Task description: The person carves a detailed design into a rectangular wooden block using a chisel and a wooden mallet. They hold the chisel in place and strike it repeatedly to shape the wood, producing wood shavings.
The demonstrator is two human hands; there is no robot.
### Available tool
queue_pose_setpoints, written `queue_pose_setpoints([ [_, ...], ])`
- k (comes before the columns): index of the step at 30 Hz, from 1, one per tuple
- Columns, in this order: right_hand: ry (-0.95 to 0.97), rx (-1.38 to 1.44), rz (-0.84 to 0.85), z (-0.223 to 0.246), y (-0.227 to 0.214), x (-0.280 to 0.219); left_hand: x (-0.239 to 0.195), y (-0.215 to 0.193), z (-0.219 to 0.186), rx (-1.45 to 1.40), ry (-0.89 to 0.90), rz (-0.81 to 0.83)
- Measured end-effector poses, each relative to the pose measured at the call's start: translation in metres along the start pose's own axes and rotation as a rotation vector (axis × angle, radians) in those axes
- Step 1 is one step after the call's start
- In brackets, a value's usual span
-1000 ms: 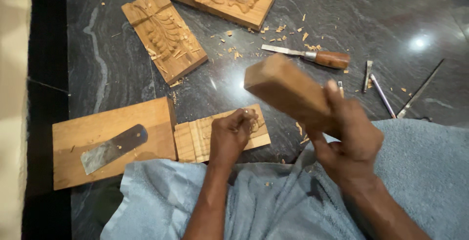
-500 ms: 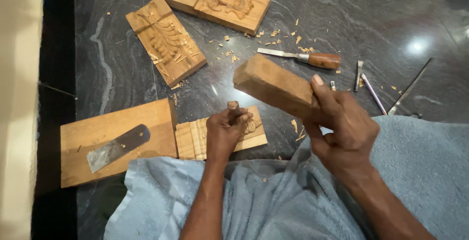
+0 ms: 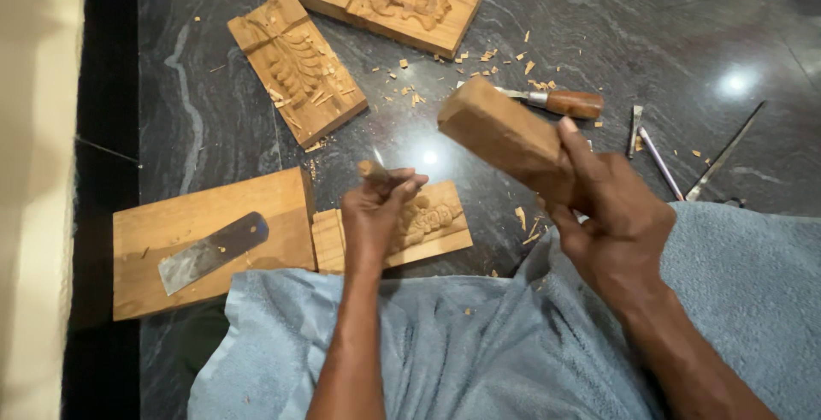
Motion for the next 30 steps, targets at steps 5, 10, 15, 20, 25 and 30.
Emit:
queue_pose_setpoints([
  [5,0.0,0.012,0.004,-0.001,0.003,-0.003,0.008,-0.004,0.01,-0.069,0.11,0.146],
  [10,-0.052,-0.002,0.014,0.003,0.006,-0.005,0.004,0.007,0.019,0.082,0.067,0.225],
  [15,-0.067,0.011,0.0,0.003,0.006,-0.006,-0.002,0.013,0.014,0.193,0.055,0.246],
  [20,-0.08,0.036,-0.019,0.004,0.004,-0.006,-0.004,0.013,0.008,0.24,0.012,0.241],
  [25,-0.115,0.042,-0.04,0.006,0.002,-0.006,-0.002,0.015,0.004,0.247,0.011,0.295],
  [30,-0.131,0.077,-0.054,0.007,0.002,-0.006,-0.001,0.015,0.001,0.281,-0.002,0.342],
])
Point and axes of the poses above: each hand's wrist, its own x-axis towards the middle knuckle, its own y-axis out of the palm, z = x × y, the point moved 4 cm from there along x, towards the middle knuckle, and after that the axes turned 10 degrees about y, right-handed, at the moved point
